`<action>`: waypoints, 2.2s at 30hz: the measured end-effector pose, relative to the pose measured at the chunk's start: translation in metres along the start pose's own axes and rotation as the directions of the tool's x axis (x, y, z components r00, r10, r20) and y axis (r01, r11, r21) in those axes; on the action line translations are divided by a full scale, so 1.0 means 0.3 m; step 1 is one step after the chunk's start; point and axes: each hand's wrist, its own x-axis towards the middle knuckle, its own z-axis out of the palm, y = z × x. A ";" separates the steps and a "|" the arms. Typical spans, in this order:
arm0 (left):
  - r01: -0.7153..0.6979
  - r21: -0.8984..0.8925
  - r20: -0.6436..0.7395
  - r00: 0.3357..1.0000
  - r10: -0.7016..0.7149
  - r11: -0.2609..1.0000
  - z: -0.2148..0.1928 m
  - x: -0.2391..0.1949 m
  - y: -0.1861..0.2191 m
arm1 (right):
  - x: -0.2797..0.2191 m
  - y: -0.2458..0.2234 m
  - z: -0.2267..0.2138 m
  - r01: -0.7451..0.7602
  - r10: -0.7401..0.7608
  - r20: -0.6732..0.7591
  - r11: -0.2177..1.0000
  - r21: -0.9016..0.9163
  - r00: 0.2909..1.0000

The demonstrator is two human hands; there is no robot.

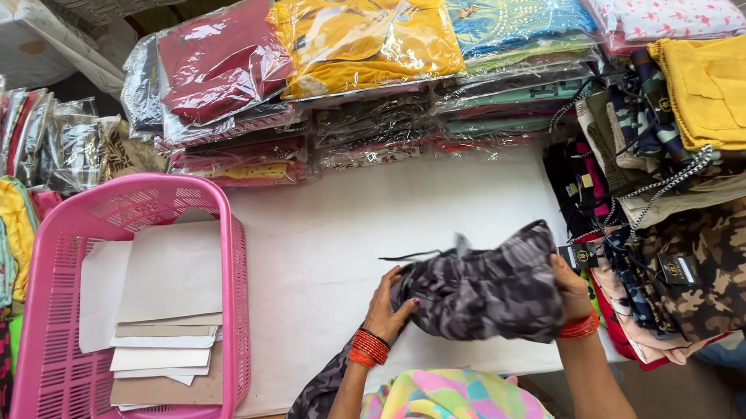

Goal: The person folds a pair of camouflage-patterned shorts on a white table, smoothing the fabric and aligning the edges before stacking them. They then pick up a second pair of camouflage shorts and repeat the folding process.

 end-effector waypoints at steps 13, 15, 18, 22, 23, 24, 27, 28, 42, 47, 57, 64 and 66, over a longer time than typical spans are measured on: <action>-0.222 -0.384 0.630 0.647 0.430 0.896 0.230 0.195 0.131 | -0.211 -0.446 0.112 0.233 -0.255 -0.022 0.912 -0.338 0.967; -0.052 -0.386 0.636 0.708 0.307 0.921 0.244 0.198 0.079 | -0.202 -0.503 0.167 0.265 -0.298 -0.025 0.883 -0.388 0.954; 0.055 -0.440 0.511 0.836 0.200 0.896 0.153 0.189 0.086 | -0.134 -0.525 0.161 0.294 -0.346 -0.033 0.840 -0.457 0.938; -0.059 -0.585 0.032 0.995 0.096 0.809 -0.028 0.192 -0.020 | 0.052 -0.451 0.007 0.156 -0.394 -0.322 0.806 -0.571 0.861; -0.059 -0.582 0.028 0.995 0.092 0.811 -0.075 0.163 0.039 | 0.067 -0.392 -0.018 0.154 -0.389 -0.320 0.809 -0.567 0.864; -0.201 -0.494 -0.105 0.980 0.172 0.846 -0.117 0.138 0.102 | 0.088 -0.341 -0.042 0.117 -0.366 -0.286 0.771 -0.625 0.885; -0.340 -0.312 -0.258 0.929 0.265 0.887 -0.204 0.105 0.148 | 0.116 -0.248 0.013 0.064 -0.305 -0.254 0.744 -0.665 0.918; -0.342 -0.247 -0.278 0.921 0.272 0.907 -0.223 0.099 0.140 | 0.107 -0.227 0.049 0.037 -0.273 -0.266 0.759 -0.651 0.924; -0.400 0.117 -0.072 0.910 0.409 0.909 -0.398 -0.114 0.268 | 0.002 -0.185 0.112 0.306 -0.398 0.127 0.429 -0.850 0.909; -0.359 0.181 0.059 0.933 0.355 0.916 -0.343 -0.168 0.204 | -0.043 -0.097 0.114 0.140 -0.391 0.110 0.048 -0.989 0.914; -0.004 -0.484 0.390 0.894 0.219 0.875 -0.435 -0.123 0.053 | -0.065 -0.097 -0.174 0.063 -0.085 -0.059 0.948 -0.311 0.995; -0.182 -0.041 -0.159 0.972 0.174 0.982 -0.236 0.162 0.009 | 0.221 -0.037 0.150 -0.108 -0.301 -0.280 0.481 -0.870 0.912; -0.132 -0.043 -0.213 0.970 0.120 0.990 -0.188 0.116 0.163 | 0.216 0.015 0.250 -0.075 -0.300 -0.258 0.508 -0.858 0.918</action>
